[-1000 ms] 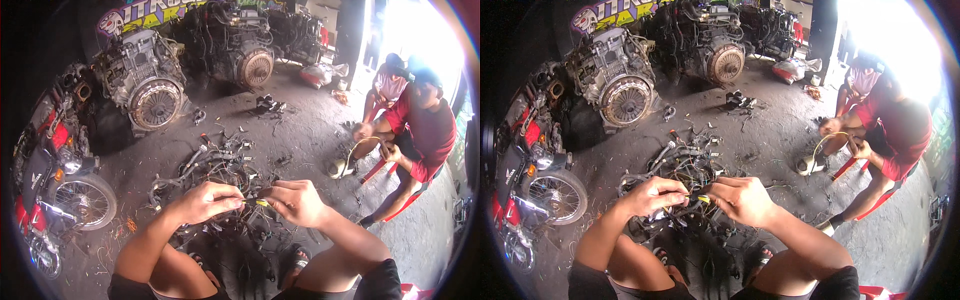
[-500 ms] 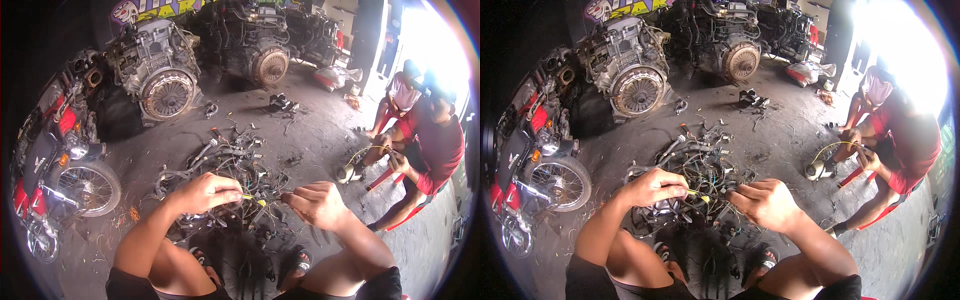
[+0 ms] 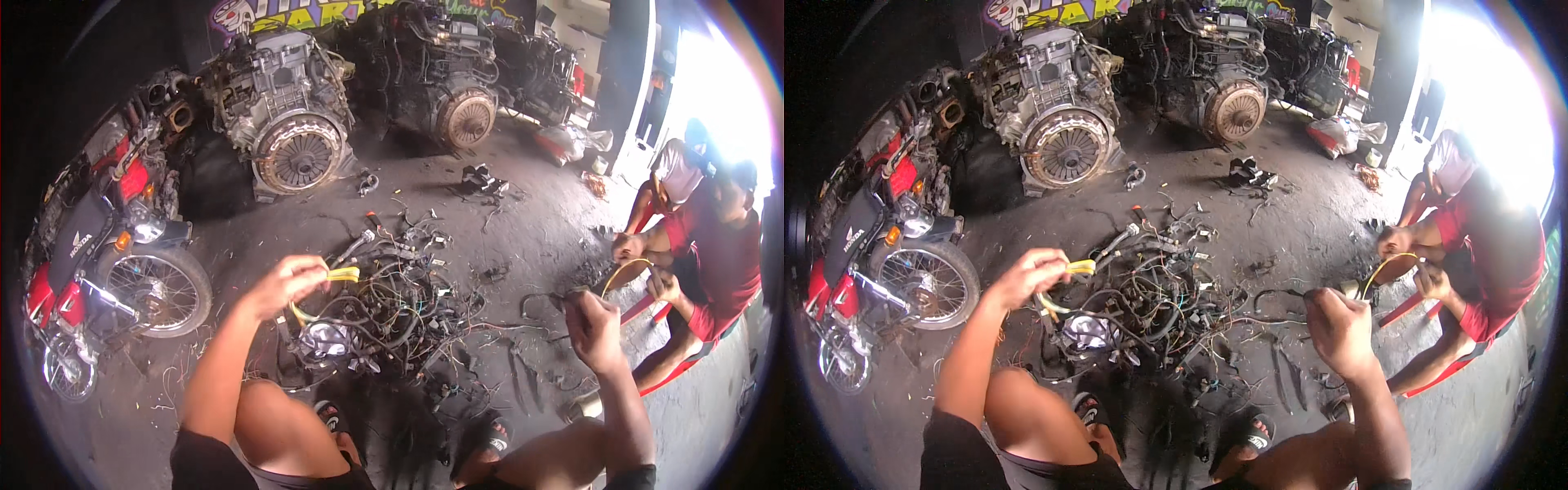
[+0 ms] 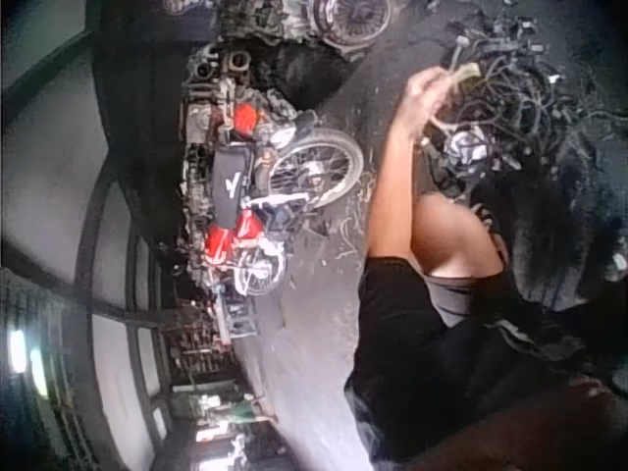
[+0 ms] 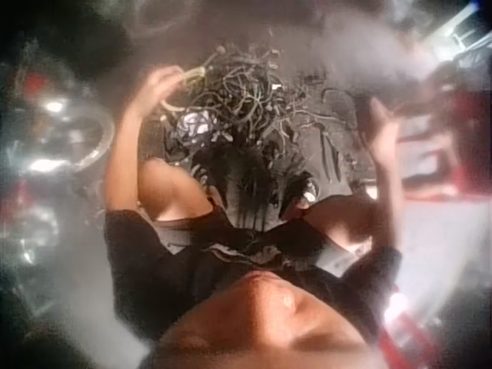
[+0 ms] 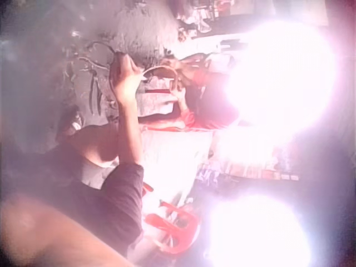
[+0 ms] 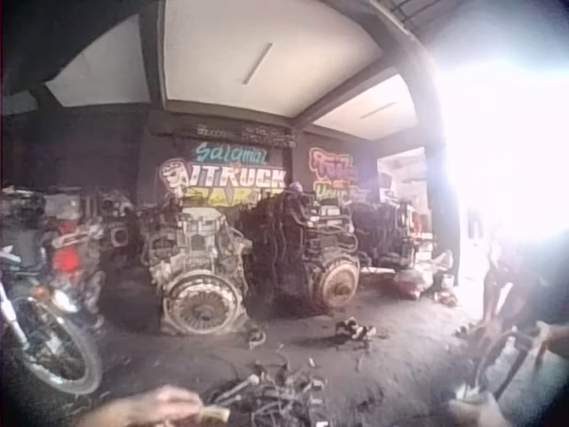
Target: The person separates individual wires from a large automotive wiring harness and uses a pair of pliers to strip insulation from the ends of the wires.
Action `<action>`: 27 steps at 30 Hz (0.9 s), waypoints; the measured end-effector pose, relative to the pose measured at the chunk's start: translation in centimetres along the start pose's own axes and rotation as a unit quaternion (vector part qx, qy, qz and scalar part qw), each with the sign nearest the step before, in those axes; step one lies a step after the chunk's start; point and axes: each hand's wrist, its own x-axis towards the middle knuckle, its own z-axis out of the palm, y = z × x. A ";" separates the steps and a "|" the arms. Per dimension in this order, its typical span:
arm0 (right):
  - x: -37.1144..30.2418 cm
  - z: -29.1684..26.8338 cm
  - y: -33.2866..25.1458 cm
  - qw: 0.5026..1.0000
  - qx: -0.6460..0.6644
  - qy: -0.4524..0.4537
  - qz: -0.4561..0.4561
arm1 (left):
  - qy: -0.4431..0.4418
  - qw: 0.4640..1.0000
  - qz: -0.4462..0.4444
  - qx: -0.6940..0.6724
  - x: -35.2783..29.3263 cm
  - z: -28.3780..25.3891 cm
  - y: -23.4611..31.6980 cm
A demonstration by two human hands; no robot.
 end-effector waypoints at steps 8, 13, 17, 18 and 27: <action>0.5 6.0 -1.1 0.975 -0.159 -0.084 -0.130 | -0.056 0.993 0.061 -0.082 1.9 5.0 1.9; 3.1 8.2 -6.4 0.948 0.294 -0.098 0.075 | -0.067 0.988 0.079 -0.115 3.1 8.2 2.1; 3.9 10.8 -6.9 0.856 0.497 -0.046 0.136 | -0.122 0.983 0.088 -0.100 4.5 11.4 3.4; 4.1 11.0 -6.5 0.864 0.480 -0.050 0.142 | -0.139 0.978 0.088 -0.128 4.6 11.7 3.4; 6.7 9.4 -5.7 0.812 0.565 0.109 0.095 | -0.126 0.982 0.143 0.015 6.0 11.2 2.3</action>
